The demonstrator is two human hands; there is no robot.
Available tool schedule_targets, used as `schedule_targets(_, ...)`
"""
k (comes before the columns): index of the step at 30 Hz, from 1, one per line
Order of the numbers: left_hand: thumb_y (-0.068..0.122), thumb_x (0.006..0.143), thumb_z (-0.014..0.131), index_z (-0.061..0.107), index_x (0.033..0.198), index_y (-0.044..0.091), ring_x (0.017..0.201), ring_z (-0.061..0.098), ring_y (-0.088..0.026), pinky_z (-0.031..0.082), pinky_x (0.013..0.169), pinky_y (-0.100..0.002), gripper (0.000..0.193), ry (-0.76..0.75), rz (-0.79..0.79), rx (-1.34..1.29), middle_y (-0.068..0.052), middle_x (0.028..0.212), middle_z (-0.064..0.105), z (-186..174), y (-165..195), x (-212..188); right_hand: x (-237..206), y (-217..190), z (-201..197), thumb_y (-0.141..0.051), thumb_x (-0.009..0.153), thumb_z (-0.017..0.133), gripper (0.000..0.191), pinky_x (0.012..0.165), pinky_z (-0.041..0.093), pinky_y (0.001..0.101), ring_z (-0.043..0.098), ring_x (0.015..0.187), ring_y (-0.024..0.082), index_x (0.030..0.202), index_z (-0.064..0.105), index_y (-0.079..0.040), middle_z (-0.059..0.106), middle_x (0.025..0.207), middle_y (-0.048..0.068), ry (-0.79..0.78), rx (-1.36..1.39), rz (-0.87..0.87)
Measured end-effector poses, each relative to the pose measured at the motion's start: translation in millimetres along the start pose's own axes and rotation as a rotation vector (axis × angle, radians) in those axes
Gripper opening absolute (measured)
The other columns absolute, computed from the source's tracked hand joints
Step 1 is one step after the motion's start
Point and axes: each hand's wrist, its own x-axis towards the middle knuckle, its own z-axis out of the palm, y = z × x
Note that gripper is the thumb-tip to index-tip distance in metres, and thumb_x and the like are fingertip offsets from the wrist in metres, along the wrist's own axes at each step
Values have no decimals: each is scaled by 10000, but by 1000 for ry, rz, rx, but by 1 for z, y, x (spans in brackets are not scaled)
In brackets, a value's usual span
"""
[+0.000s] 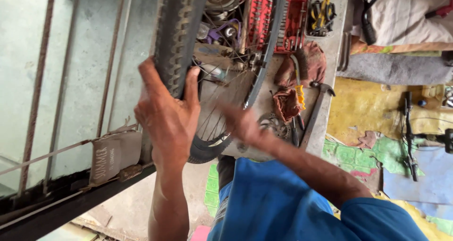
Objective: The person wipes the hub and spokes of a bicycle wheel with a cloth, rotating the wheel to access different areas. The wheel is held in one hand while the other hand scrubs the metal surfaces.
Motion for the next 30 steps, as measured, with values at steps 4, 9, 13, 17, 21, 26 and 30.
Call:
schedule_targets(4, 276, 1053, 793, 417, 1309, 37, 825, 758, -366, 542, 687, -486, 514, 14, 35, 13, -181, 993, 741, 3, 6, -1, -18, -23, 9, 1, 700, 702, 755, 720, 593, 447, 710, 799, 326, 1445, 576, -23, 724, 985, 162, -331, 105, 16)
schedule_targets(9, 277, 1042, 782, 409, 1346, 19, 802, 761, -364, 538, 640, -470, 545, -10, -19, -20, -184, 936, 731, 0, 5, -4, 11, 49, -19, -5, 920, 547, 539, 468, 557, 309, 619, 488, 178, 1444, 627, -104, 639, 625, 74, -144, -110, 310)
schedule_targets(13, 270, 1065, 773, 409, 1351, 31, 829, 772, -348, 552, 666, -464, 522, -6, 14, -33, -173, 968, 735, 1, 5, -3, 2, 12, -7, -32, 916, 559, 563, 507, 540, 362, 610, 513, 216, 1477, 546, -66, 669, 725, 113, -173, 60, 435)
schedule_targets(17, 284, 1063, 783, 412, 1325, 38, 829, 768, -352, 536, 689, -494, 517, -14, 3, -4, -159, 974, 744, 4, 7, 0, -12, -25, 9, 22, 820, 591, 694, 652, 576, 405, 668, 732, 255, 1505, 514, -52, 680, 867, 134, -143, 194, -36)
schedule_targets(21, 288, 1038, 784, 413, 1337, 31, 824, 756, -384, 536, 666, -497, 542, -22, -22, 0, -175, 946, 733, 2, 7, -1, 2, 37, -5, 49, 820, 609, 576, 475, 517, 329, 614, 515, 187, 1391, 620, -27, 637, 677, 70, -42, 118, -24)
schedule_targets(26, 289, 1035, 785, 416, 1335, 24, 807, 757, -381, 539, 642, -481, 544, -24, -35, -6, -182, 943, 725, 2, 7, 1, -20, 34, 9, 26, 822, 654, 497, 504, 536, 323, 635, 551, 204, 1303, 683, -95, 628, 668, 64, -87, 32, 171)
schedule_targets(30, 279, 1046, 800, 433, 1323, 27, 848, 755, -391, 548, 669, -477, 524, -1, 22, -7, -200, 1004, 728, 3, 12, 0, -35, -12, 23, 32, 738, 632, 590, 595, 577, 371, 680, 690, 253, 1320, 661, -66, 696, 820, 118, -109, 113, 41)
